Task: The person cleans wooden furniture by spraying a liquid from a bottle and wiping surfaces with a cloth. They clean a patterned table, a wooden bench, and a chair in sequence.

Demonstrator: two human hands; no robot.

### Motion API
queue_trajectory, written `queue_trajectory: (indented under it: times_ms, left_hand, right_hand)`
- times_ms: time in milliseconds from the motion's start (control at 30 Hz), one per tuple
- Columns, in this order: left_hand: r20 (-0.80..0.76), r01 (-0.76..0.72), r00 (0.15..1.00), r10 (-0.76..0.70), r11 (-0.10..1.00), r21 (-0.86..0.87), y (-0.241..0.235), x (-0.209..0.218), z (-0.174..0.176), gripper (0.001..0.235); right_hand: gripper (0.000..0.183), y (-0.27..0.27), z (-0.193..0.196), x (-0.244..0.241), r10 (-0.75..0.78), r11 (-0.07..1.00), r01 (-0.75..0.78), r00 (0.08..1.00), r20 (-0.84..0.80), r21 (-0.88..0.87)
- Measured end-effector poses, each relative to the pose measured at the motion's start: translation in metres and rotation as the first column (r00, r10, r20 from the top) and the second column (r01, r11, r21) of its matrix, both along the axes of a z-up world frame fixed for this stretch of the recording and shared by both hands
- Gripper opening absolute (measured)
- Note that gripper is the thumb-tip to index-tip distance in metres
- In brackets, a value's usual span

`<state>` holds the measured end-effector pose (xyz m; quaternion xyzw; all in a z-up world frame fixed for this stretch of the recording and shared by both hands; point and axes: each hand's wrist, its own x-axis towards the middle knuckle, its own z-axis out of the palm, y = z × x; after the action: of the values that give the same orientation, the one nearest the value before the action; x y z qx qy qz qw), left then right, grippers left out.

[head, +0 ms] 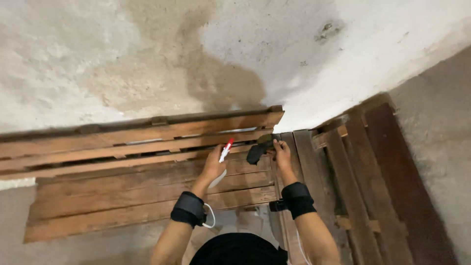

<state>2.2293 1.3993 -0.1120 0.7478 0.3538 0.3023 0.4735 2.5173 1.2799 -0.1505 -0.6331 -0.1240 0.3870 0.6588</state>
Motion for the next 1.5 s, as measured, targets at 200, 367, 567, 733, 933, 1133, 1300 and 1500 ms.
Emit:
queue_trajectory:
  times_ms: [200, 367, 567, 733, 933, 1133, 1300, 1500]
  left_hand:
    - [-0.135, -0.124, 0.984, 0.118, 0.992, -0.037, -0.019, 0.102, -0.031, 0.030]
    - [-0.226, -0.208, 0.955, 0.191, 0.977, -0.053, -0.026, 0.145, -0.041, 0.031]
    - [-0.175, -0.245, 0.957, 0.231, 0.968, -0.063, -0.024, 0.145, -0.036, 0.031]
    - [-0.264, -0.268, 0.926, 0.270, 0.962, 0.046, -0.024, 0.121, -0.010, 0.037]
    - [-0.045, -0.338, 0.940, 0.339, 0.941, 0.016, -0.015, 0.066, -0.002, 0.046]
    - [-0.173, -0.380, 0.910, 0.377, 0.925, 0.014, 0.001, 0.016, -0.008, 0.043]
    - [-0.214, -0.397, 0.898, 0.384, 0.917, -0.022, 0.008, -0.025, 0.008, 0.047]
    - [-0.280, -0.380, 0.891, 0.356, 0.924, -0.035, 0.027, -0.084, 0.021, 0.043]
  right_hand:
    - [0.025, 0.006, 0.009, 0.103, 0.094, 0.994, -0.096, 0.994, -0.050, -0.053]
    - [0.028, 0.017, -0.013, 0.157, 0.107, 0.990, -0.107, 0.994, -0.006, -0.090]
    - [0.026, 0.068, -0.072, 0.174, 0.110, 0.993, -0.109, 0.994, -0.021, 0.040]
    - [0.024, 0.110, -0.081, 0.153, 0.107, 0.993, -0.108, 0.994, 0.021, 0.049]
    - [0.033, 0.145, -0.076, 0.100, 0.016, 0.999, -0.015, 0.999, -0.034, 0.031]
    - [0.038, 0.179, -0.095, 0.038, -0.016, 0.996, 0.031, 0.987, -0.162, 0.087]
    - [0.038, 0.196, -0.085, -0.026, 0.009, 0.998, 0.006, 0.975, -0.221, 0.069]
    - [0.041, 0.239, -0.124, -0.084, 0.019, 0.998, 0.000, 0.949, -0.314, 0.062]
